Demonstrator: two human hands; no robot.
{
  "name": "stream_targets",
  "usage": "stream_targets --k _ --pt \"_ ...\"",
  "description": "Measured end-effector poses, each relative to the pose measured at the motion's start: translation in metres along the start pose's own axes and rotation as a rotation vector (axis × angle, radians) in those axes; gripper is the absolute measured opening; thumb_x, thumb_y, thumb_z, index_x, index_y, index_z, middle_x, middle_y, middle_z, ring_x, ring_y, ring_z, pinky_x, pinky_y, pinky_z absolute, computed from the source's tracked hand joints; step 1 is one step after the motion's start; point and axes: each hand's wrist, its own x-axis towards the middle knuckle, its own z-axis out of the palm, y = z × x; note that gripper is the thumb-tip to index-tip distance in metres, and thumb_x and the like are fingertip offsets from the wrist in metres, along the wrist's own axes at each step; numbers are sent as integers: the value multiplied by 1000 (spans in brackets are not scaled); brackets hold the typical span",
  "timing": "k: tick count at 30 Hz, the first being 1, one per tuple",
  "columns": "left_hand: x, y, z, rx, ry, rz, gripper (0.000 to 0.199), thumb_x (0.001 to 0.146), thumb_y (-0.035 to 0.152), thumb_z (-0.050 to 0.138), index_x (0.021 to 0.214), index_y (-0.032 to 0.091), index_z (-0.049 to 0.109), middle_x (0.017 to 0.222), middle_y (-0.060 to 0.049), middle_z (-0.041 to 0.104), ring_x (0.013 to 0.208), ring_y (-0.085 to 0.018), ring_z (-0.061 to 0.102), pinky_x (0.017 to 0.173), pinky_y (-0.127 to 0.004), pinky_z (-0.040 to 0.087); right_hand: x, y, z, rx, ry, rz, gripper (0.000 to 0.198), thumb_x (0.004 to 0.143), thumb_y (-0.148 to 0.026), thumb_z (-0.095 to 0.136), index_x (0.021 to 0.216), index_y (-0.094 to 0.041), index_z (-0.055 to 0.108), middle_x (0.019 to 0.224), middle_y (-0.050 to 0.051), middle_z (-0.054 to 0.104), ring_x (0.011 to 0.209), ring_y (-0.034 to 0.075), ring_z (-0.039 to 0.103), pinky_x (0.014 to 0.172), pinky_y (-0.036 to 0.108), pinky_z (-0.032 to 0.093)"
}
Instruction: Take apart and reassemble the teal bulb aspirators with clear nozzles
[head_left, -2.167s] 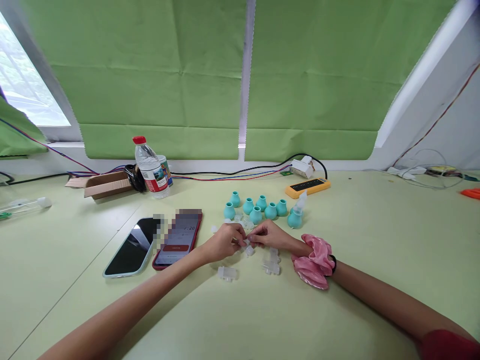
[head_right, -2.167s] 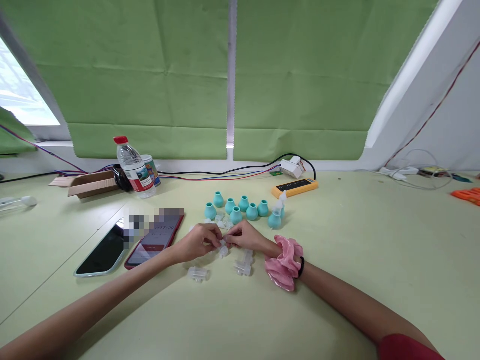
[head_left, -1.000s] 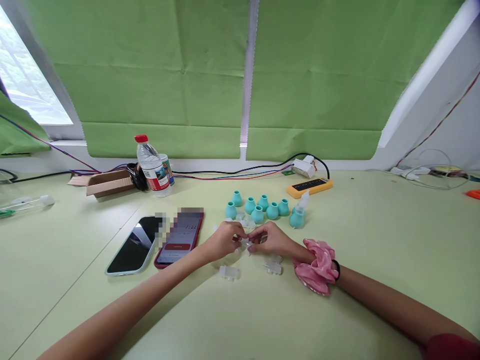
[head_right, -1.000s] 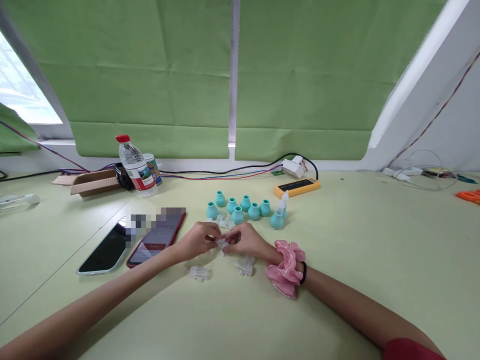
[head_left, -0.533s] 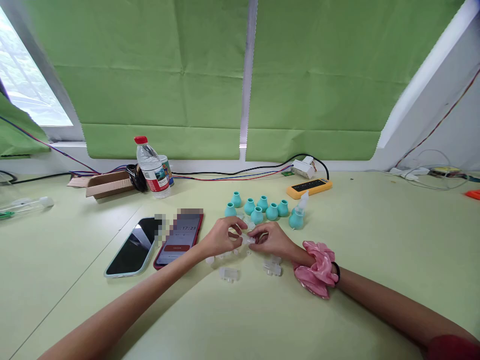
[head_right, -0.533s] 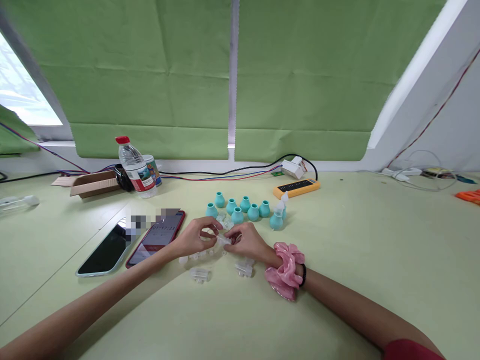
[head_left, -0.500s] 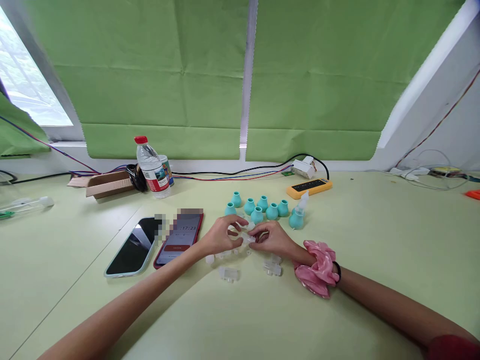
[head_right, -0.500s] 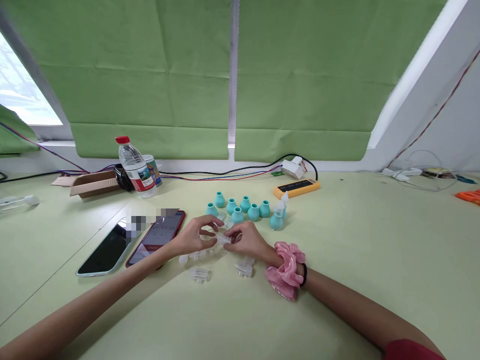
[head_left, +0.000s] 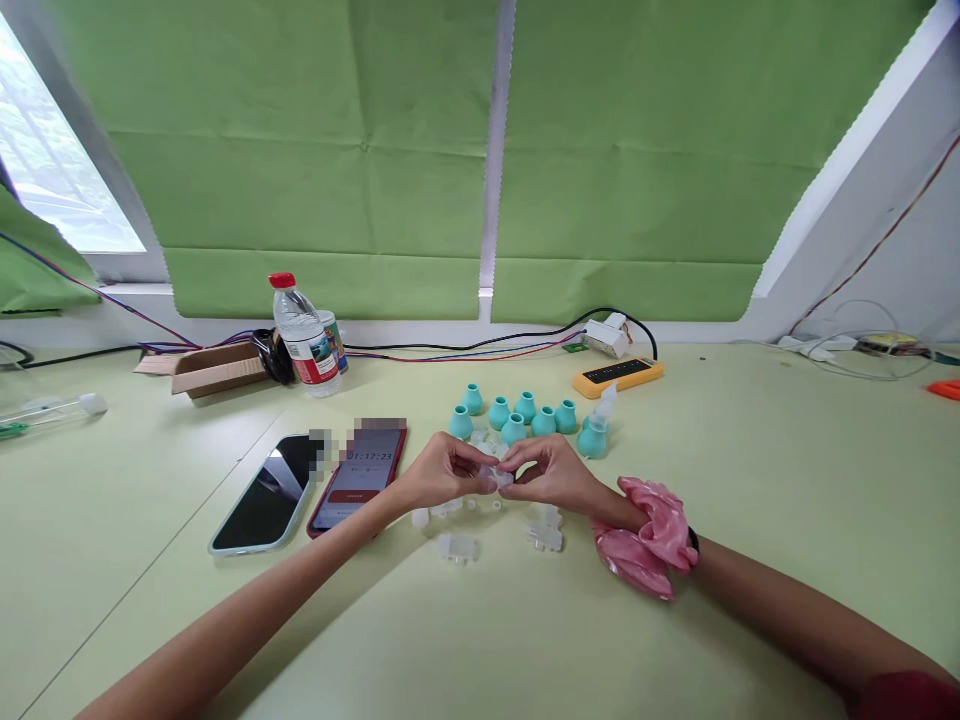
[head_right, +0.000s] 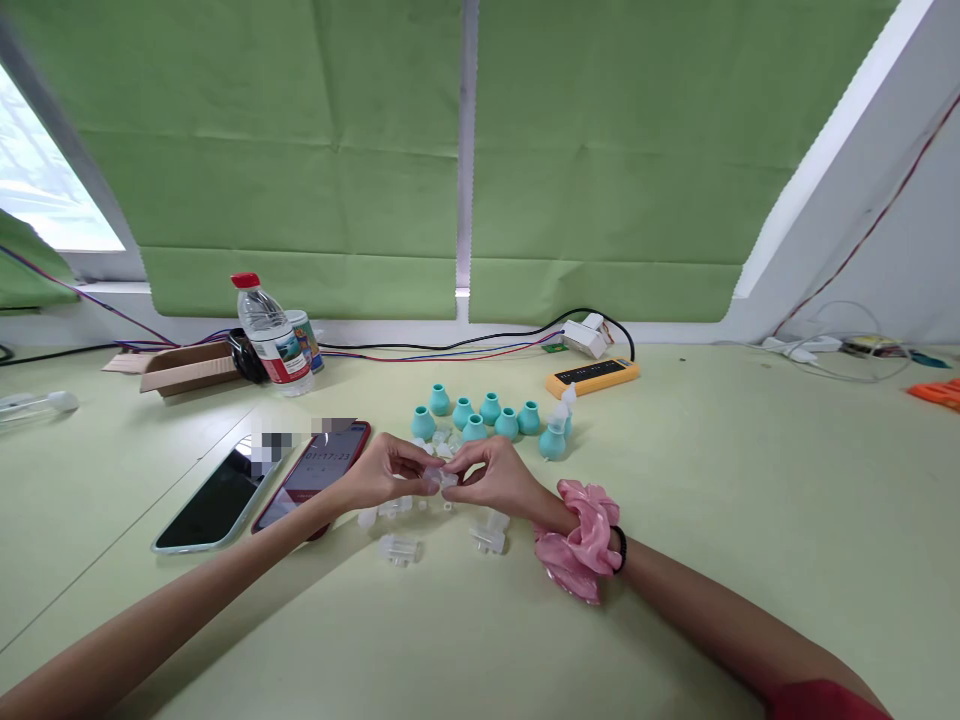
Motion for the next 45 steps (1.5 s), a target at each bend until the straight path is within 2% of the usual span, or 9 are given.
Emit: stream_targets --k 8,15,18,22,28,33,36,39,45 --pt "6 4 -2 -183 135 -42 32 54 26 70 79 7 63 55 -3 61 52 -12 57 53 -23 47 8 -2 -14 -82 20 64 35 55 -32 67 84 -12 63 74 5 62 63 14 57 57 26 51" --pt "7 11 -15 -259 213 -51 29 51 24 71 70 6 59 49 -2 58 45 -10 53 49 -22 45 17 0 -48 -671 260 25 38 65 -35 58 96 -13 58 65 3 59 54 12 52 56 25 44" --pt "6 12 -15 -325 158 -35 32 59 29 67 81 7 59 55 -3 60 48 -11 54 52 -25 45 19 13 -42 -821 181 101 49 69 -38 54 111 -14 49 55 1 55 53 14 51 56 26 39" --pt "8 7 -13 -460 96 -63 38 69 34 59 98 10 56 62 -4 60 52 -10 55 55 -26 45 20 30 -28 -806 107 140 54 73 -38 49 120 -14 37 53 0 52 53 15 50 52 24 35" --pt "10 -2 -12 -576 45 -136 39 59 24 69 94 9 58 68 -5 61 57 -10 55 61 -28 45 24 37 -27 -719 216 41 25 75 -32 47 93 -16 52 50 -4 46 49 12 48 52 23 35" --pt "9 1 -12 -565 31 -102 33 64 24 65 92 8 56 66 -5 60 54 -10 55 57 -26 45 20 18 -33 -704 387 -159 19 67 -31 55 79 -17 50 82 5 52 69 15 52 61 26 41" --pt "7 7 -12 -552 10 -66 28 69 27 60 89 9 53 69 -6 60 57 -11 56 57 -26 45 13 3 -29 -548 313 -274 16 69 -25 52 79 -19 42 96 7 50 85 16 51 67 26 43" --pt "5 14 -12 -544 -25 -44 25 70 28 59 87 10 51 72 -8 60 60 -13 57 58 -26 45 7 -7 -20 -448 208 -286 18 70 -21 50 81 -20 36 90 5 53 79 15 53 63 25 44" --pt "1 26 -8 -481 -70 -22 25 71 29 58 85 10 50 72 -7 59 57 -11 54 55 -25 43 2 -11 -11 -618 262 -355 27 67 -18 51 90 -18 38 81 4 51 73 15 50 65 27 41"
